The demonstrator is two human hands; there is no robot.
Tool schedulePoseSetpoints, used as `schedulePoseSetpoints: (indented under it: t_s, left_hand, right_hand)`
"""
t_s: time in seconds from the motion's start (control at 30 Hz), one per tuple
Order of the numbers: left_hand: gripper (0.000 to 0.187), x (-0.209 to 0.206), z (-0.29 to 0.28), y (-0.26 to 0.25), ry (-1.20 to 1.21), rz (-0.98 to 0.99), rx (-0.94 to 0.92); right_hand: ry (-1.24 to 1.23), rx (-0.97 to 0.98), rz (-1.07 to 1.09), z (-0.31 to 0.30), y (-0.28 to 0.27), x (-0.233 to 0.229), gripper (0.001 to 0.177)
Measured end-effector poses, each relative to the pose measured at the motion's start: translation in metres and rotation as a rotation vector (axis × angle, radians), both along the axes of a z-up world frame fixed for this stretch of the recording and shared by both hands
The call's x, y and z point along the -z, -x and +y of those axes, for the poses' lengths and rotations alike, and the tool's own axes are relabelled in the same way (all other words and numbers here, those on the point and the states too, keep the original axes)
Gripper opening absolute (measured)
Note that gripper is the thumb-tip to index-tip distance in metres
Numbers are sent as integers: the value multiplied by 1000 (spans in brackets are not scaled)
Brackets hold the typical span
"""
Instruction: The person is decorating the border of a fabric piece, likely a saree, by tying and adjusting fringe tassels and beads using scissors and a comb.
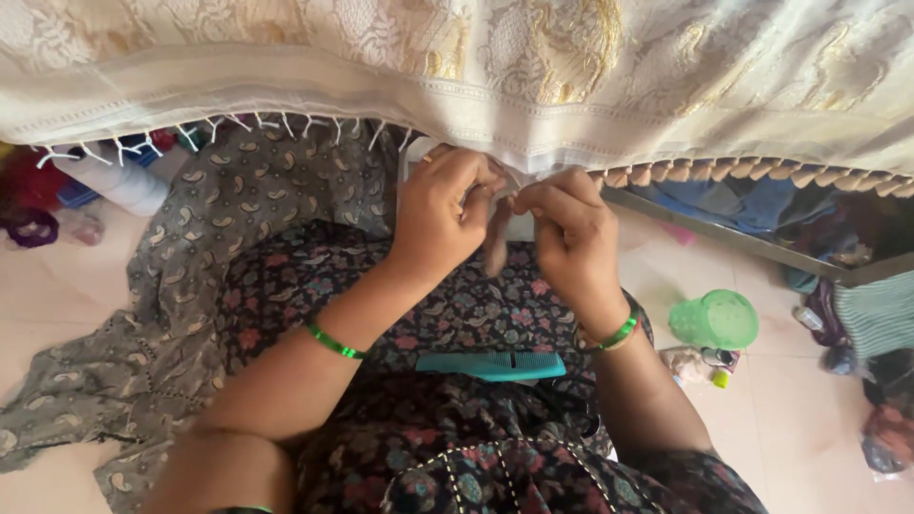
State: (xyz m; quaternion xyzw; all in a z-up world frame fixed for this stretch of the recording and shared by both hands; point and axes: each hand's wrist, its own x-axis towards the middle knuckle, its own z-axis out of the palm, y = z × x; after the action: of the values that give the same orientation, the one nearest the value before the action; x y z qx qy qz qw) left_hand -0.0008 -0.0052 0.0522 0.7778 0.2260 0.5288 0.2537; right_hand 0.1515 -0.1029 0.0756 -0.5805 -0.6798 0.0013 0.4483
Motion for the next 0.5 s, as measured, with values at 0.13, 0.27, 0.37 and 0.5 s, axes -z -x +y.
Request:
schedulePoseSetpoints:
  t_s: [0.13, 0.27, 0.37, 0.5]
  left_hand:
    - [10, 11, 5, -6, 543, -27, 261]
    - [11, 25, -1, -9, 854, -303, 624]
    - [9, 32, -6, -14, 751, -359, 687]
    - [5, 37, -6, -19, 570, -224, 466]
  right_hand:
    - [9, 27, 47, -6, -6, 5, 36]
    - [-27, 112, 26, -12, -9, 10, 31]
    - [-32, 120, 33, -18, -8, 12, 20]
    - [113, 157, 50, -27, 0, 2, 16]
